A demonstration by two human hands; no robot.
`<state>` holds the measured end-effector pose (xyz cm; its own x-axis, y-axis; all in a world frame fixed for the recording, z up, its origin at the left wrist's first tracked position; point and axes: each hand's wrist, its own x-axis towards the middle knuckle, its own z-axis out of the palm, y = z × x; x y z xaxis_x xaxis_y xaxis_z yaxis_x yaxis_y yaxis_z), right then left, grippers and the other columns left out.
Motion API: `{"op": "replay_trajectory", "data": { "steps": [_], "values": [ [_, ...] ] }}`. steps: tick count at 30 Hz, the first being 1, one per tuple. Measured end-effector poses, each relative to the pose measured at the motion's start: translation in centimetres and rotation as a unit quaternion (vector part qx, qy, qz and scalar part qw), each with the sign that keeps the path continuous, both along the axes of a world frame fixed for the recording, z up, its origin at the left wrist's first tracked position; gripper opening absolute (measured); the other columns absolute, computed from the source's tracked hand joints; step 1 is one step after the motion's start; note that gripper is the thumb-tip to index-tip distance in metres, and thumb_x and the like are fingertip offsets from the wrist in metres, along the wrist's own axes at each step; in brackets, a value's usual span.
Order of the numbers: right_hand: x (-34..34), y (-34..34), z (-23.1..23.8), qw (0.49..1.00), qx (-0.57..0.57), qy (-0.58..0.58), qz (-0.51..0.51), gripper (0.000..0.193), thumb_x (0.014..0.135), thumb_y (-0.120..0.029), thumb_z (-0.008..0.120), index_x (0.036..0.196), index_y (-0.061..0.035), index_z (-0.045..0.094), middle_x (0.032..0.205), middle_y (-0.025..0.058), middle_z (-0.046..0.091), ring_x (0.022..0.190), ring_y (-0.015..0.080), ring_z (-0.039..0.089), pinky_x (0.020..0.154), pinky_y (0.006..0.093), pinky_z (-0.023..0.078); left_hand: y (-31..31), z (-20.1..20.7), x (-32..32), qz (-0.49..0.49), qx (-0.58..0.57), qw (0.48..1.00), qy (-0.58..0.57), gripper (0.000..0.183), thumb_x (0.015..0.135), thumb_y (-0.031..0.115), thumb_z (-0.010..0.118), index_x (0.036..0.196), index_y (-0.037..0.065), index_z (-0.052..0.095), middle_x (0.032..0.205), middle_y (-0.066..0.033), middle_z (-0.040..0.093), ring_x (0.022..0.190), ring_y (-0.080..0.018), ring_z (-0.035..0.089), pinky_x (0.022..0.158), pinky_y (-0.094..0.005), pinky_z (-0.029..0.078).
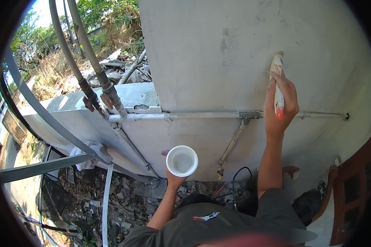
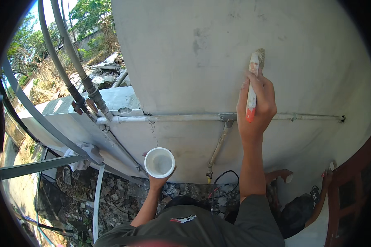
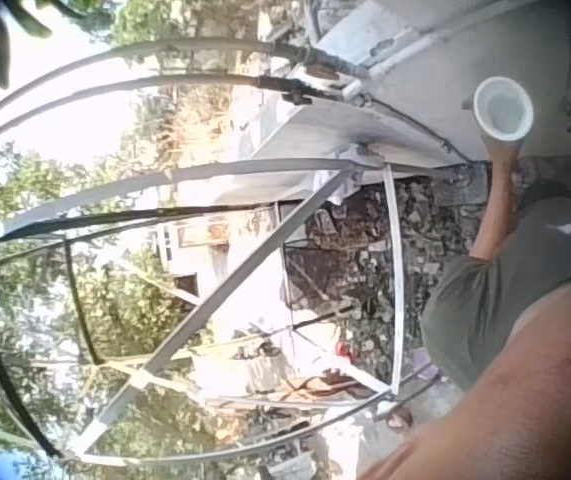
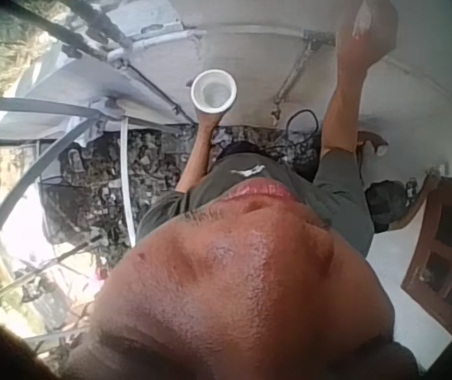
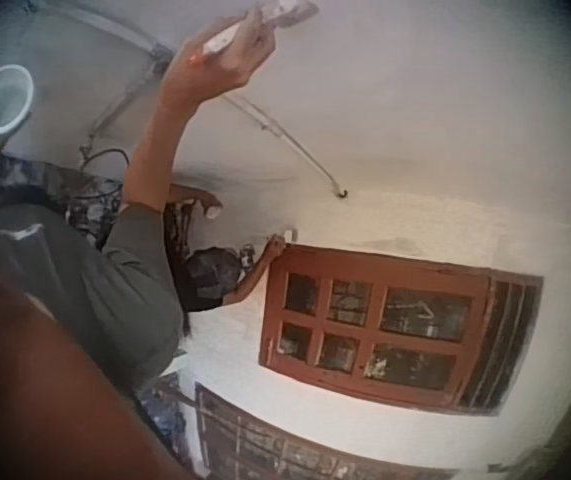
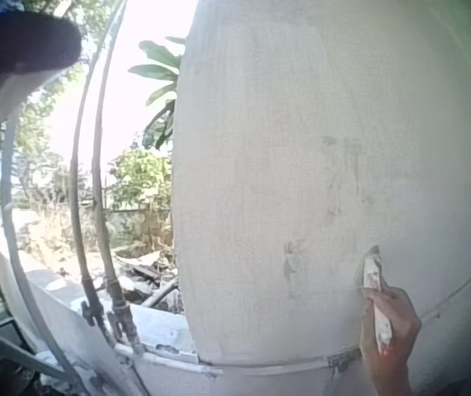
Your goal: Apply white paint to a wall and conduit using a brush.
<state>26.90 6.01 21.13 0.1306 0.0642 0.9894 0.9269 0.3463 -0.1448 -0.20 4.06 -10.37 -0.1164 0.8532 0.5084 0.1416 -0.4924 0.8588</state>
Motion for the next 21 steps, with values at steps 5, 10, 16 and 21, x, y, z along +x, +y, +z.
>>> {"op": "replay_trajectory", "data": {
  "steps": [5,10,16,21],
  "values": [
    [-6.4,0.9,0.0,0.995,0.008,-0.008,0.103,0.023,0.083,0.004,0.069,0.104,-0.004,0.072,0.098,0.0147,0.067,0.089,0.0289,0.071,0.073,0.0356,0.059,-4.9,-1.4,-2.5,0.041,-0.124,0.991,-0.02,0.08,0.059,0.013,0.091,0.129,0.001,0.053,0.12,-0.0129,0.063,0.111,-0.0255,0.062,0.099,-0.0382,0.047],
    [-11.7,2.0,0.5,0.979,0.015,-0.018,0.2,0.02,0.084,0.003,0.069,0.103,-0.0028,0.073,0.099,0.0155,0.069,0.088,0.0281,0.071,0.074,0.0343,0.058,-6.5,-3.1,-3.9,0.089,-0.127,0.988,-0.003,0.076,0.059,0.012,0.09,0.126,0.0,0.055,0.117,-0.0125,0.064,0.109,-0.0252,0.063,0.097,-0.0373,0.048],
    [-15.8,2.8,1.4,0.96,0.007,-0.011,0.279,0.02,0.083,0.003,0.07,0.102,-0.0028,0.073,0.098,0.0165,0.069,0.09,0.0293,0.071,0.075,0.0347,0.058,-6.9,0.3,-3.5,0.102,-0.045,0.993,-0.028,0.076,0.058,0.013,0.09,0.125,0.0,0.055,0.115,-0.0129,0.064,0.108,-0.0263,0.063,0.096,-0.0375,0.048],
    [-18.4,3.5,1.6,0.924,0.027,-0.002,0.382,0.02,0.083,0.003,0.069,0.102,-0.0039,0.073,0.098,0.0161,0.07,0.087,0.0278,0.071,0.071,0.0335,0.056,-7.2,0.2,-3.1,0.076,-0.06,0.995,-0.028,0.077,0.057,0.013,0.09,0.125,0.0,0.055,0.117,-0.0132,0.062,0.108,-0.0269,0.063,0.096,-0.0378,0.048]
  ]
}}
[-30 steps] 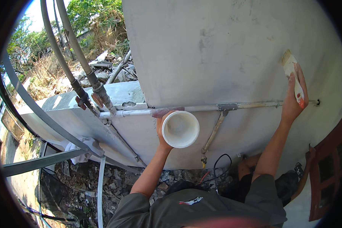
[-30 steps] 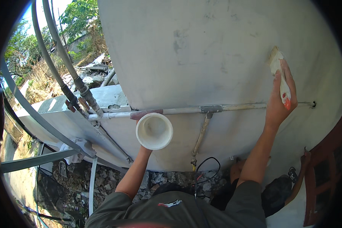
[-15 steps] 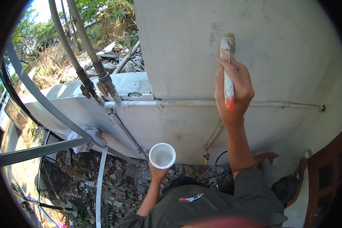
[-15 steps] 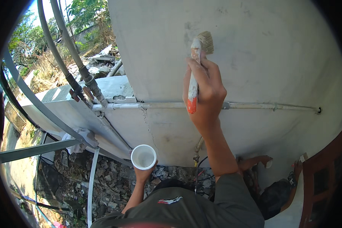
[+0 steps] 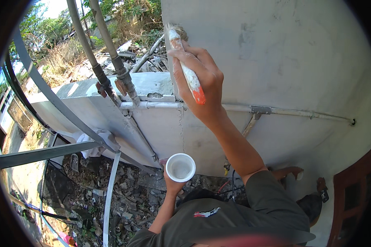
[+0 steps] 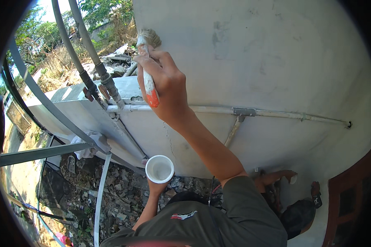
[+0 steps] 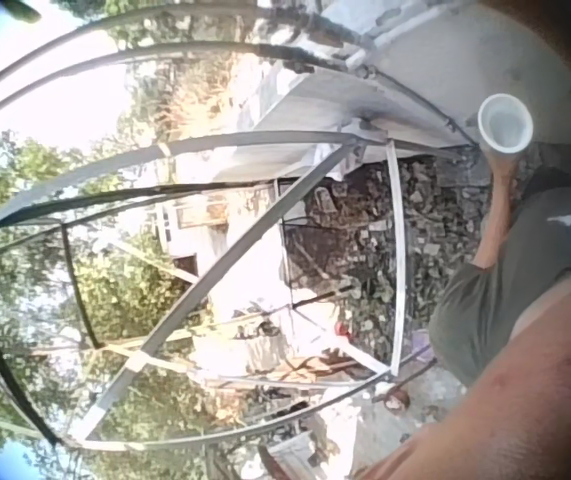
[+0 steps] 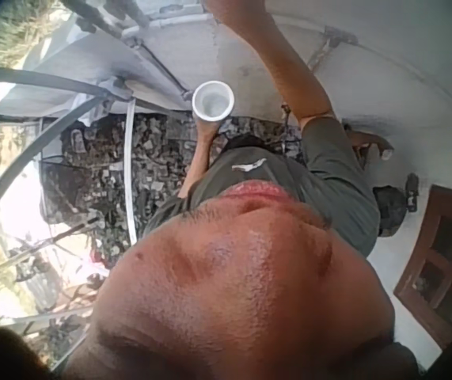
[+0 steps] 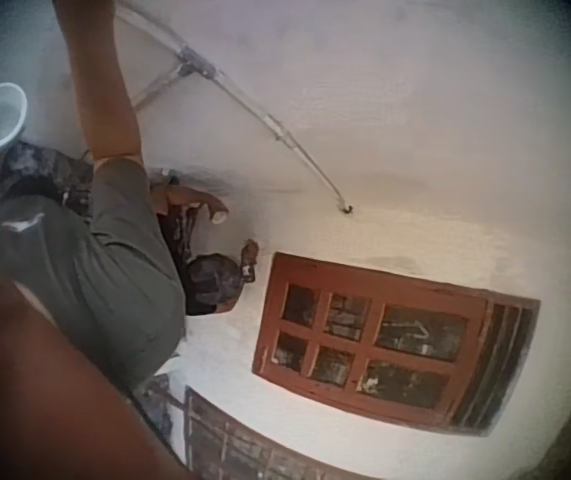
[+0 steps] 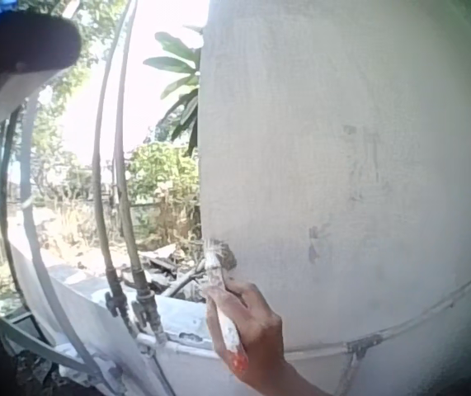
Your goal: Apply white paint to a wall and conduit using a brush.
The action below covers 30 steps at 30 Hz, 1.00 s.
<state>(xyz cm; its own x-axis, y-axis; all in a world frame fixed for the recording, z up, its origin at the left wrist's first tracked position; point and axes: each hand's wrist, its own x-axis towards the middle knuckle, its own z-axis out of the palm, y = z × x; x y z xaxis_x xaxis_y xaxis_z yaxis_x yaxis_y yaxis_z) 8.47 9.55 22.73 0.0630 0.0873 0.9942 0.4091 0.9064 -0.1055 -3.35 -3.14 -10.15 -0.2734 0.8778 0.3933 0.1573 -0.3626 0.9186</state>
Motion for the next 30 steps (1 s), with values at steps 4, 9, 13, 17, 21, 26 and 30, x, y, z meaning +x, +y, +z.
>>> {"op": "replay_trajectory", "data": {
  "steps": [4,9,13,17,21,26,30],
  "values": [
    [-0.2,1.4,-1.1,0.996,-0.034,-0.019,0.085,0.019,0.084,0.002,0.07,0.102,-0.0039,0.073,0.1,0.0152,0.071,0.086,0.0257,0.071,0.073,0.0318,0.055,-0.4,0.0,0.2,-0.014,0.012,1.0,0.006,0.077,0.057,0.014,0.091,0.124,0.0,0.055,0.117,-0.0132,0.062,0.108,-0.0272,0.062,0.096,-0.0379,0.048],
    [3.6,0.9,-2.8,0.993,-0.081,-0.036,0.072,0.019,0.085,0.003,0.07,0.102,-0.0028,0.073,0.104,0.0147,0.071,0.091,0.0241,0.07,0.077,0.0314,0.055,0.0,0.0,0.1,-0.013,0.021,1.0,0.001,0.075,0.058,0.013,0.09,0.123,0.001,0.055,0.117,-0.0132,0.062,0.109,-0.0272,0.062,0.096,-0.0378,0.048],
    [9.0,0.5,-2.4,0.995,-0.084,-0.032,0.039,0.017,0.087,0.003,0.068,0.103,-0.0014,0.072,0.105,0.0137,0.071,0.095,0.0232,0.069,0.083,0.0317,0.054,0.6,-2.1,-0.1,-0.011,-0.015,1.0,-0.014,0.075,0.057,0.013,0.09,0.123,0.001,0.055,0.117,-0.0128,0.063,0.109,-0.0266,0.062,0.097,-0.0377,0.048],
    [14.2,-0.6,-2.4,0.991,-0.129,-0.015,0.008,0.016,0.088,0.001,0.069,0.103,-0.0009,0.072,0.104,0.0113,0.071,0.095,0.0209,0.068,0.084,0.0311,0.053,0.9,-2.9,-0.2,-0.021,-0.057,0.998,0.005,0.077,0.057,0.013,0.09,0.124,0.001,0.055,0.117,-0.0124,0.064,0.109,-0.0253,0.063,0.098,-0.0381,0.047],
    [19.8,-2.3,-2.8,0.975,-0.209,0.077,0.007,0.015,0.092,-0.002,0.067,0.106,0.0008,0.071,0.105,0.0099,0.071,0.097,0.0167,0.066,0.086,0.03,0.054,1.1,-1.8,1.0,-0.034,-0.044,0.998,-0.011,0.078,0.057,0.013,0.09,0.125,0.001,0.055,0.117,-0.0122,0.064,0.11,-0.0246,0.063,0.098,-0.0383,0.048],
    [24.5,-4.9,-2.5,0.961,-0.225,0.156,-0.027,0.017,0.094,-0.004,0.065,0.109,0.0052,0.069,0.11,0.0125,0.068,0.104,0.0191,0.065,0.093,0.0326,0.057,1.2,-0.3,2.4,-0.063,-0.041,0.997,0.015,0.078,0.058,0.013,0.09,0.126,0.001,0.055,0.117,-0.012,0.064,0.112,-0.0241,0.062,0.098,-0.0381,0.048],
    [26.7,-5.9,-3.1,0.964,-0.194,0.168,-0.073,0.018,0.096,-0.003,0.062,0.11,0.007,0.067,0.114,0.0145,0.066,0.107,0.0238,0.064,0.097,0.0383,0.057,1.3,0.3,3.5,-0.082,-0.016,0.996,0.003,0.08,0.058,0.012,0.09,0.128,0.001,0.053,0.119,-0.0119,0.064,0.112,-0.0241,0.062,0.099,-0.0378,0.047]
  ]
}}
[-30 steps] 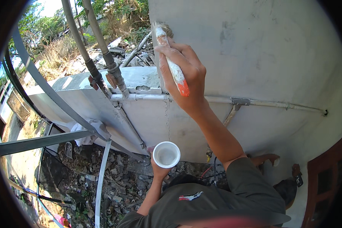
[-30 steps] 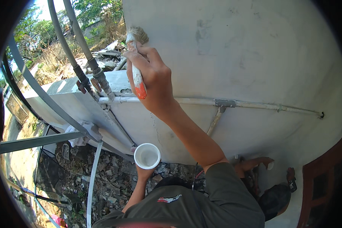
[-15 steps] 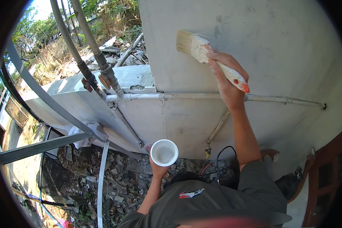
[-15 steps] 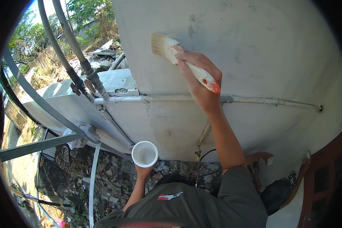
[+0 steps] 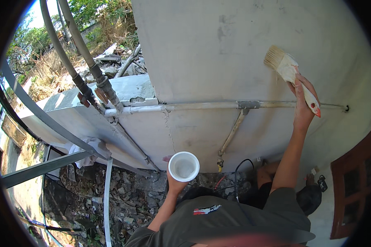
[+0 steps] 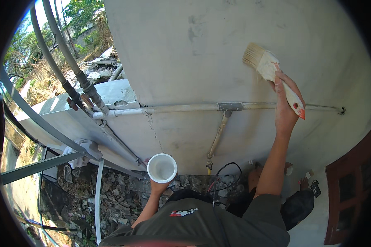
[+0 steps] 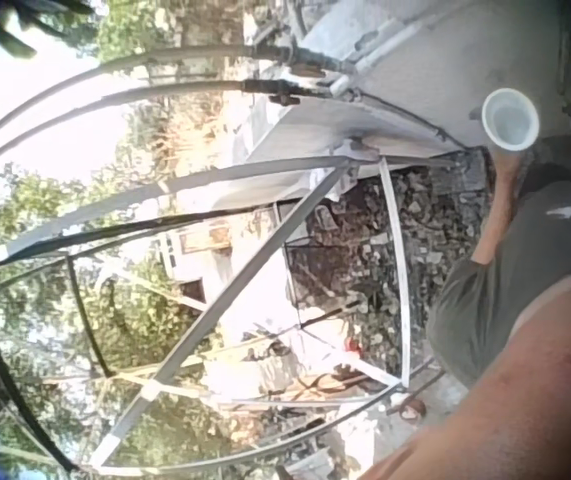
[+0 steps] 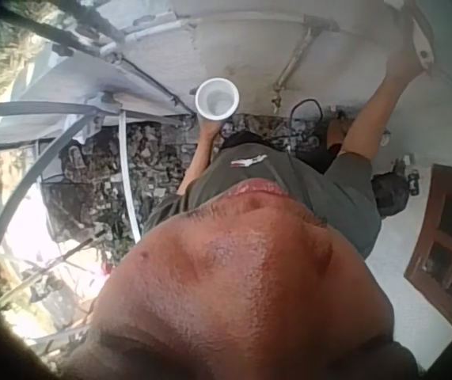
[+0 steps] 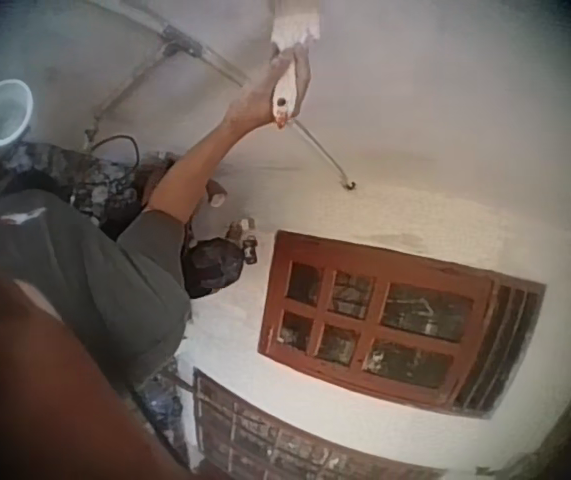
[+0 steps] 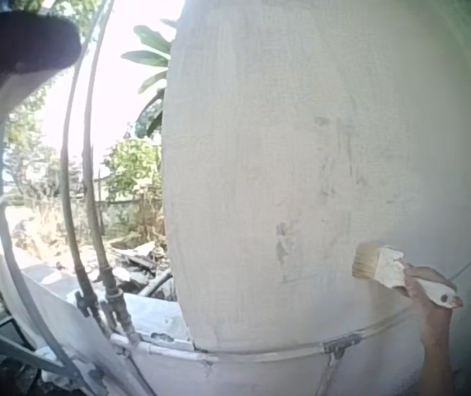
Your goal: Apply white paint to a wall and conduit using a brush.
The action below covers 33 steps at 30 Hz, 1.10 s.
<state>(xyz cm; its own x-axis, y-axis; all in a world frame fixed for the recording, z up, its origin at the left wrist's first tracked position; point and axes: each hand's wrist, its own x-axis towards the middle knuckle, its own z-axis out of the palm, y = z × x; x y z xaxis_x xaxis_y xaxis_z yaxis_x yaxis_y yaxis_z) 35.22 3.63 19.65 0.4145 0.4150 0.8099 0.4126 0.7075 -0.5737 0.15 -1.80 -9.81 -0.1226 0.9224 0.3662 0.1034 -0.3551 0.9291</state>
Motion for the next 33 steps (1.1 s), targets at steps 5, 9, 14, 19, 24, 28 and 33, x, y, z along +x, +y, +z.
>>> {"op": "replay_trajectory", "data": {
  "steps": [5,9,14,19,24,28,33],
  "values": [
    [-0.6,-1.6,-0.1,0.997,0.025,0.006,-0.069,0.017,0.096,-0.001,0.06,0.11,0.0055,0.068,0.113,0.0138,0.067,0.11,0.0241,0.063,0.098,0.0379,0.056,-0.3,0.1,0.1,-0.002,0.02,1.0,-0.018,0.082,0.059,0.011,0.09,0.13,0.001,0.051,0.12,-0.0117,0.063,0.112,-0.0239,0.062,0.099,-0.0376,0.047],
    [-1.4,-1.4,-0.6,0.951,0.028,-0.114,-0.286,0.016,0.094,0.002,0.06,0.107,0.001,0.069,0.109,0.0118,0.069,0.108,0.0238,0.065,0.094,0.0367,0.053,-0.5,-1.2,-0.9,0.0,-0.046,0.999,0.005,0.081,0.059,0.011,0.09,0.13,0.001,0.051,0.12,-0.0117,0.063,0.112,-0.0243,0.062,0.099,-0.0382,0.047],
    [-6.3,1.2,-2.5,0.946,0.037,-0.157,-0.28,0.018,0.091,0.005,0.061,0.106,-0.0015,0.07,0.105,0.0129,0.069,0.103,0.0265,0.066,0.09,0.0374,0.053,-0.2,-1.9,-2.0,0.007,-0.045,0.999,0.025,0.079,0.059,0.013,0.09,0.128,0.001,0.054,0.12,-0.0115,0.063,0.112,-0.0244,0.062,0.099,-0.0385,0.047],
    [-13.4,2.4,-3.4,0.959,0.061,-0.164,-0.225,0.02,0.086,0.005,0.066,0.105,-0.002,0.071,0.102,0.0149,0.066,0.095,0.0291,0.069,0.078,0.036,0.056,-0.3,-2.3,-2.3,0.009,-0.023,1.0,-0.009,0.082,0.057,0.015,0.091,0.128,0.002,0.054,0.121,-0.012,0.063,0.113,-0.0248,0.062,0.1,-0.039,0.047],
    [-19.8,3.1,-3.6,0.975,0.073,-0.163,-0.129,0.019,0.085,0.005,0.067,0.102,-0.0018,0.072,0.099,0.0146,0.067,0.09,0.028,0.069,0.077,0.035,0.056,-0.6,-3.6,-2.9,-0.013,-0.023,1.0,-0.015,0.087,0.055,0.018,0.092,0.131,0.001,0.053,0.124,-0.0122,0.062,0.116,-0.0245,0.061,0.102,-0.0395,0.046],
    [-23.8,3.9,-3.5,0.986,0.093,-0.136,-0.033,0.021,0.084,0.005,0.068,0.103,-0.0015,0.073,0.101,0.0149,0.067,0.093,0.0299,0.07,0.077,0.0357,0.056,-0.7,-3.3,-3.2,-0.048,-0.034,0.996,-0.067,0.089,0.054,0.019,0.092,0.132,0.001,0.052,0.126,-0.012,0.062,0.117,-0.0243,0.061,0.102,-0.0399,0.046],
    [-26.4,3.0,-2.2,0.981,0.076,-0.118,0.132,0.021,0.084,0.005,0.069,0.103,-0.0011,0.072,0.1,0.0165,0.069,0.094,0.0282,0.071,0.078,0.0335,0.056,-0.4,-2.5,-2.6,-0.067,-0.043,0.992,-0.094,0.089,0.054,0.02,0.093,0.132,0.001,0.053,0.124,-0.012,0.063,0.116,-0.0239,0.061,0.103,-0.0408,0.046]
  ]
}}
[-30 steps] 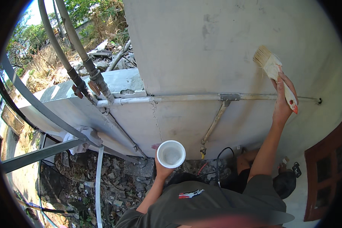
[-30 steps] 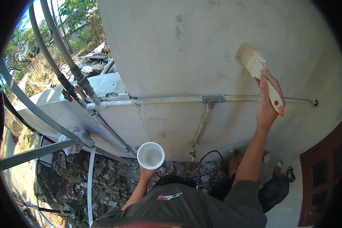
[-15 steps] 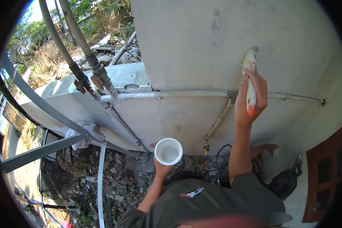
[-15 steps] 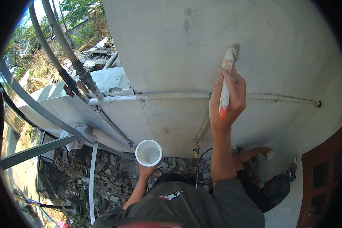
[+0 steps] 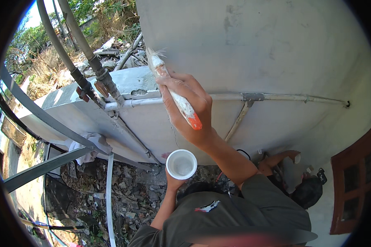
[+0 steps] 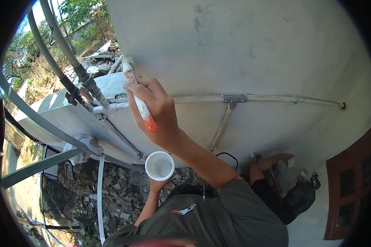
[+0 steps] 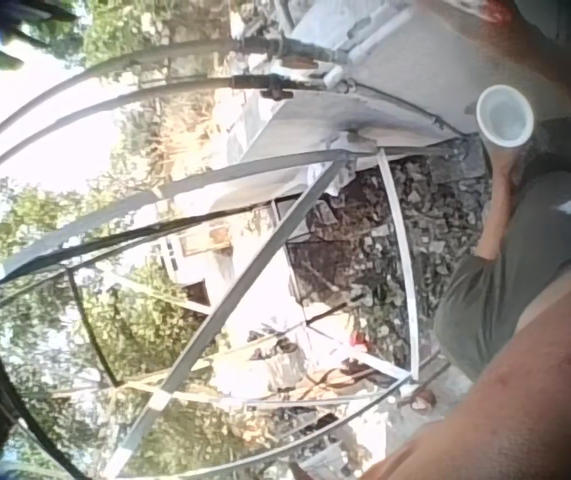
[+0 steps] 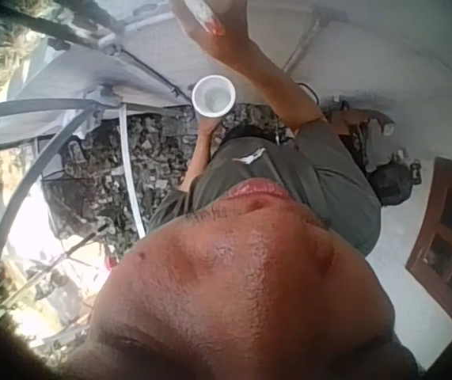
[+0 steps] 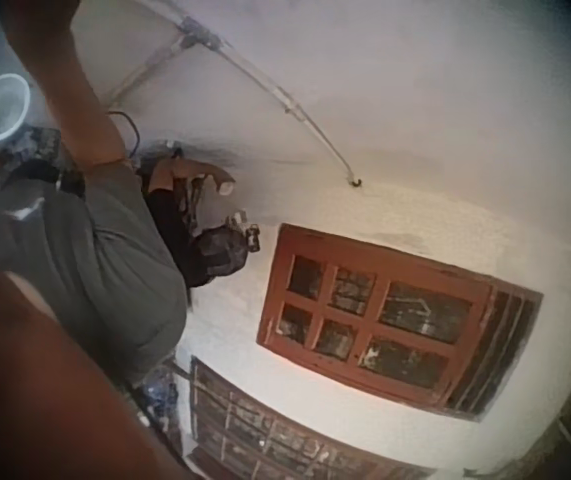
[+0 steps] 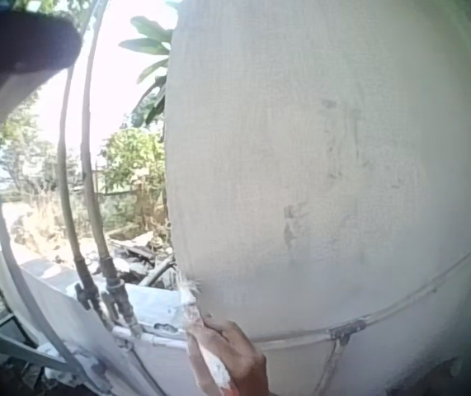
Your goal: Apply white paint to a wall and conduit using a brush.
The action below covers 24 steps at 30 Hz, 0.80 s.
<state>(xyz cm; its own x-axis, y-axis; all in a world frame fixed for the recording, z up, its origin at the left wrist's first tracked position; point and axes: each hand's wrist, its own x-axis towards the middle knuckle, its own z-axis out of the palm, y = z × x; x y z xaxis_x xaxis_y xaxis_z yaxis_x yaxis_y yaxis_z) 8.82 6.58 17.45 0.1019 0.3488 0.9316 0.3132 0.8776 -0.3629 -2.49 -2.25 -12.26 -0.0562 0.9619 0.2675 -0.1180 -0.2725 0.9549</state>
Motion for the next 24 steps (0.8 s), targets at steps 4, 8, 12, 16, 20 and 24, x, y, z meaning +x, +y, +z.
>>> {"op": "replay_trajectory", "data": {
  "steps": [4,8,12,16,20,24],
  "values": [
    [0.0,0.1,0.5,0.999,0.04,-0.006,0.011,0.02,0.084,0.005,0.07,0.103,-0.0016,0.072,0.099,0.0161,0.07,0.09,0.0263,0.071,0.076,0.032,0.056,0.0,-1.0,-0.1,0.006,0.017,1.0,-0.025,0.088,0.054,0.02,0.093,0.131,0.001,0.053,0.124,-0.0117,0.063,0.116,-0.0238,0.061,0.103,-0.0406,0.046],
    [2.6,2.1,-1.1,0.999,-0.013,-0.028,0.035,0.019,0.084,0.004,0.07,0.102,-0.0019,0.072,0.099,0.0151,0.07,0.09,0.0252,0.071,0.075,0.0315,0.055,0.1,-2.4,-0.8,0.005,0.004,0.999,0.035,0.092,0.055,0.017,0.093,0.134,0.002,0.05,0.127,-0.0114,0.061,0.119,-0.0241,0.059,0.104,-0.0412,0.045],
    [6.1,2.1,-2.5,0.999,-0.032,-0.028,0.008,0.017,0.086,0.003,0.07,0.102,-0.0006,0.072,0.101,0.015,0.071,0.094,0.0245,0.069,0.082,0.0321,0.054,0.3,-3.6,-1.0,0.028,-0.016,0.998,0.054,0.098,0.054,0.014,0.094,0.139,0.004,0.045,0.132,-0.0116,0.058,0.122,-0.0244,0.056,0.105,-0.0418,0.044],
    [10.5,1.1,-2.5,0.998,-0.051,-0.031,-0.025,0.015,0.088,0.003,0.069,0.103,0.0009,0.071,0.104,0.0149,0.071,0.098,0.0238,0.068,0.088,0.0329,0.053,0.5,-4.7,-0.9,0.013,-0.045,0.998,0.03,0.101,0.054,0.015,0.095,0.14,0.004,0.044,0.134,-0.0118,0.056,0.124,-0.0248,0.055,0.107,-0.0418,0.043],
    [14.8,-0.1,-2.3,0.996,-0.056,-0.021,-0.058,0.018,0.086,0.004,0.07,0.103,0.0,0.071,0.102,0.0132,0.072,0.097,0.0243,0.069,0.086,0.0331,0.053,0.7,-4.4,-0.3,0.004,-0.056,0.997,0.044,0.1,0.054,0.015,0.094,0.14,0.004,0.044,0.134,-0.0116,0.056,0.124,-0.0249,0.055,0.107,-0.0418,0.043],
    [18.3,-2.0,-1.5,0.989,-0.091,-0.002,-0.119,0.015,0.088,0.002,0.07,0.103,0.0007,0.072,0.103,0.0118,0.072,0.101,0.0212,0.067,0.09,0.0329,0.051,0.9,-2.1,1.3,0.006,-0.024,0.999,0.022,0.099,0.055,0.015,0.094,0.139,0.003,0.044,0.134,-0.0116,0.056,0.124,-0.0246,0.056,0.106,-0.0414,0.043]
  ]
}}
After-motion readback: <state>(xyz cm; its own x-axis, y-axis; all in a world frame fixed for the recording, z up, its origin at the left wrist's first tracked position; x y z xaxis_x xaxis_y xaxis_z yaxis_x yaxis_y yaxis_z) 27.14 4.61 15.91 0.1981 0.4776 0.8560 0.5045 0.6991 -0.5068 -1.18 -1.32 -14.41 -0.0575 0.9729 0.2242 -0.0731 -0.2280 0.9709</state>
